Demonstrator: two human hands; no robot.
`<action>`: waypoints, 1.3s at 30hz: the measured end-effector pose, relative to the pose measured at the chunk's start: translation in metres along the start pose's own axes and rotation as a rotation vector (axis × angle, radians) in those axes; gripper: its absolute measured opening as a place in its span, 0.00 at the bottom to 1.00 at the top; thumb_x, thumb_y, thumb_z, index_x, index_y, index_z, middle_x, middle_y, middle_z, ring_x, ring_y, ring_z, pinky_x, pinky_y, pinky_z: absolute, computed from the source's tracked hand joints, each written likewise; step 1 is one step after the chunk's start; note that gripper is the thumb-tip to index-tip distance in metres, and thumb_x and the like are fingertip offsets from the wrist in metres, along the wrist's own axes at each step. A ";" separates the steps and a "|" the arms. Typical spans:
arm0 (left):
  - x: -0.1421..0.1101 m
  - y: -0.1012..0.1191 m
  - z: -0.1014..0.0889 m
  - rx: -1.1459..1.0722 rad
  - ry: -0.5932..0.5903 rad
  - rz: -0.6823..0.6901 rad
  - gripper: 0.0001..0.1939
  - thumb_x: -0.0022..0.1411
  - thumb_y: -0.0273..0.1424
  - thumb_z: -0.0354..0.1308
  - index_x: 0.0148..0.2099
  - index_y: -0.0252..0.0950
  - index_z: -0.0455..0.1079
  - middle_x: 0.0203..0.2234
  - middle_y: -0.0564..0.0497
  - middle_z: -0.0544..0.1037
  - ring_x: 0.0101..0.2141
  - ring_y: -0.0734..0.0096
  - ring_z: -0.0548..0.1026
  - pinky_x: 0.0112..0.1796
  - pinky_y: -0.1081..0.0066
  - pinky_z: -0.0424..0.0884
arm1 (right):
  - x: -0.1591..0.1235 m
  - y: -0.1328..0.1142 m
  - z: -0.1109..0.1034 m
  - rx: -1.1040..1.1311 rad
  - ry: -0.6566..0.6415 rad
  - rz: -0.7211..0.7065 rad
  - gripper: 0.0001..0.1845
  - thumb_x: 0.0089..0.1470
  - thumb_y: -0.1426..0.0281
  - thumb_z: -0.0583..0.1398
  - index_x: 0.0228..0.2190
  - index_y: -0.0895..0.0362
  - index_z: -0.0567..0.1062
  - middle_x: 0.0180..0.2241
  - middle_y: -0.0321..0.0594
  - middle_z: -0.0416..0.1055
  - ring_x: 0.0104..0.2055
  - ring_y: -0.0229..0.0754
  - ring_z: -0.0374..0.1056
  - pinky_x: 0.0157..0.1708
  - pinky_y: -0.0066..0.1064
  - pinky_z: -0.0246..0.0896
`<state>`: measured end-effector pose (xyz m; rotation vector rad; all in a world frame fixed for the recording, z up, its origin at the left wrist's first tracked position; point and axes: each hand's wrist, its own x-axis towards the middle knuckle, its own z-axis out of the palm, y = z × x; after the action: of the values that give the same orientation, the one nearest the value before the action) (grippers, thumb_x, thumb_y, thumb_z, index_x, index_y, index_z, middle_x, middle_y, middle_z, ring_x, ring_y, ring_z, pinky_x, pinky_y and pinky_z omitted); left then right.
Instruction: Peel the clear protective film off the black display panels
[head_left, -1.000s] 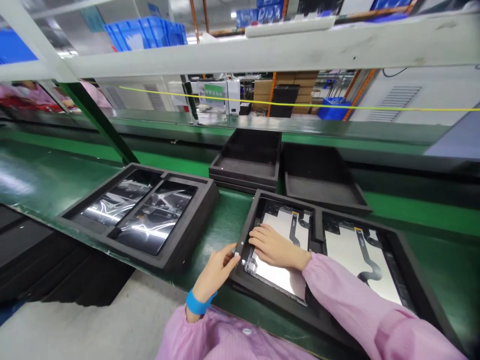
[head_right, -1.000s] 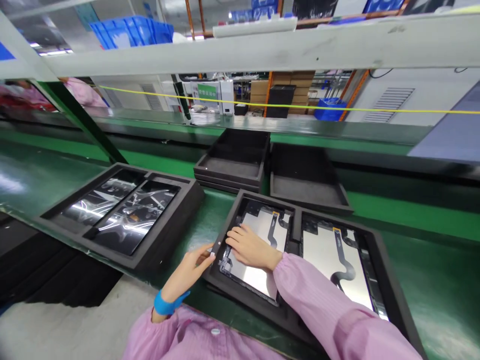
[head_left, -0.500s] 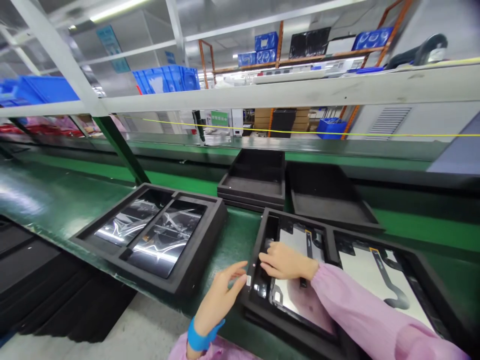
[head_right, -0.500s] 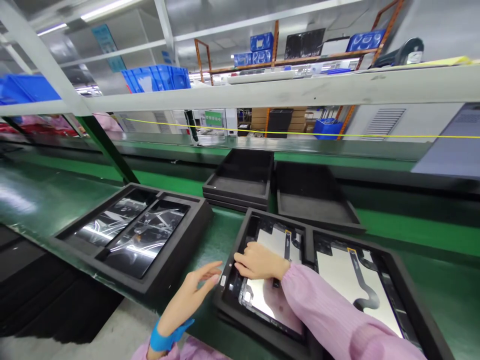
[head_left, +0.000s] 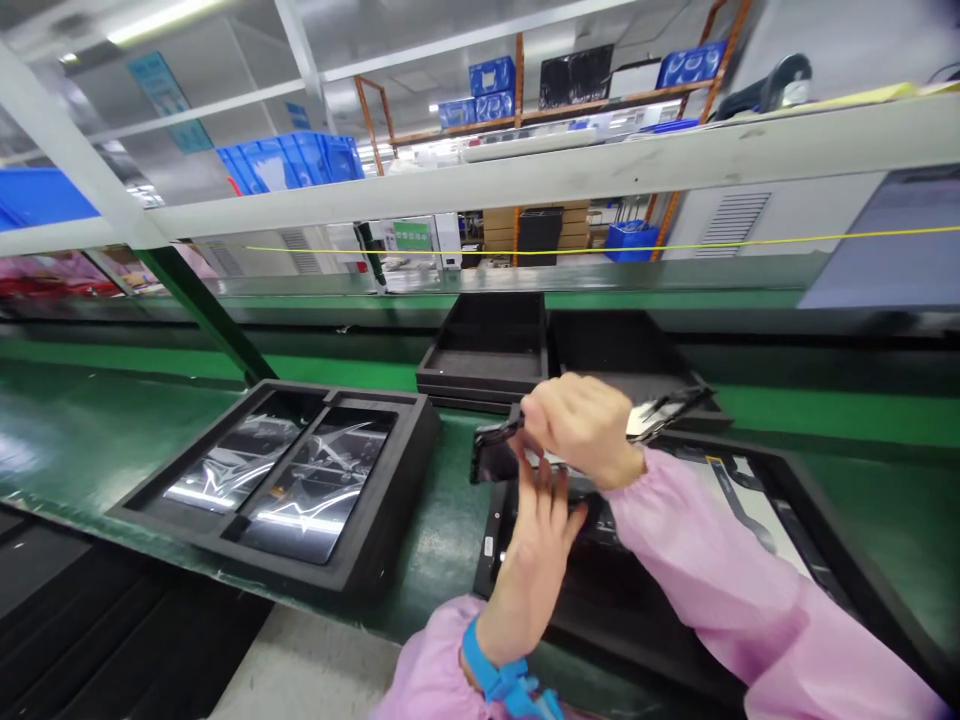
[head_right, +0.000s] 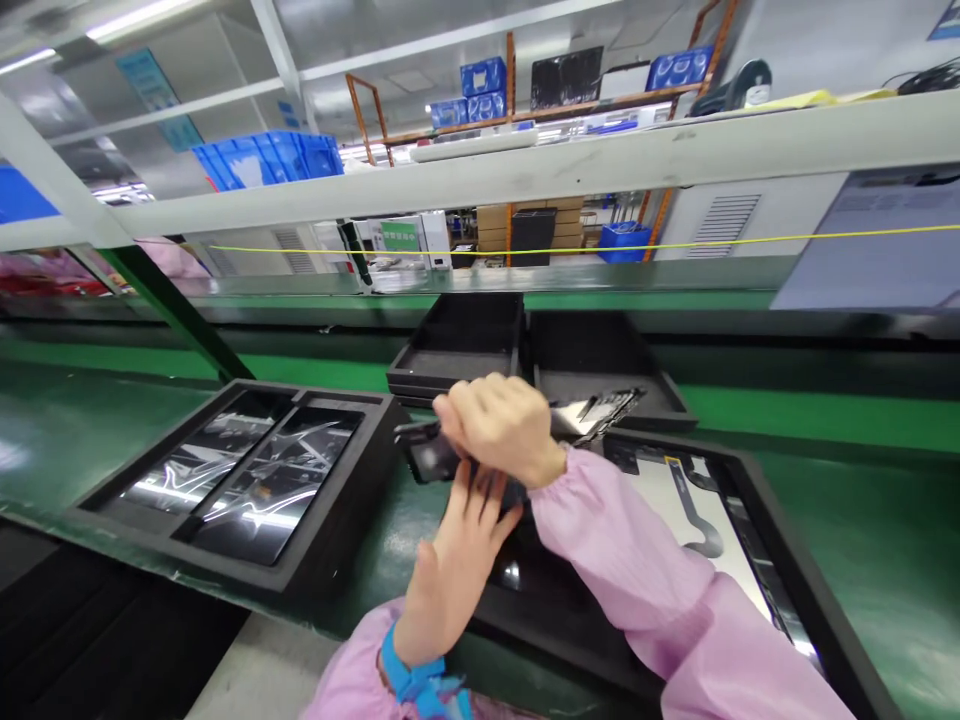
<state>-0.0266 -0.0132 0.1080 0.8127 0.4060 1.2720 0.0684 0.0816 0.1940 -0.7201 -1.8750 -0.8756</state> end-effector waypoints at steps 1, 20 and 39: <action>0.004 -0.004 0.005 0.006 0.077 0.043 0.46 0.50 0.64 0.48 0.65 0.46 0.54 0.64 0.47 0.57 0.63 0.54 0.55 0.59 0.55 0.57 | -0.002 -0.011 -0.004 -0.018 -0.017 -0.046 0.21 0.64 0.67 0.50 0.19 0.56 0.62 0.16 0.34 0.57 0.21 0.36 0.52 0.23 0.32 0.44; 0.023 0.027 -0.025 0.090 0.556 -0.222 0.16 0.55 0.41 0.57 0.39 0.34 0.74 0.35 0.47 0.81 0.46 0.55 0.76 0.47 0.60 0.72 | -0.069 0.036 -0.031 0.514 -0.546 0.910 0.16 0.55 0.60 0.57 0.40 0.57 0.76 0.38 0.42 0.75 0.42 0.47 0.70 0.46 0.41 0.65; 0.014 0.020 -0.006 0.354 0.138 -0.065 0.24 0.53 0.23 0.60 0.53 0.36 0.65 0.48 0.49 0.74 0.49 0.60 0.71 0.50 0.67 0.66 | -0.091 0.047 -0.027 0.264 -0.213 0.810 0.14 0.59 0.67 0.54 0.39 0.58 0.78 0.56 0.47 0.63 0.62 0.53 0.53 0.62 0.51 0.46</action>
<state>-0.0405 0.0031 0.1214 1.0020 0.7780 1.2152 0.1546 0.0762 0.1337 -1.3017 -1.6036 -0.0359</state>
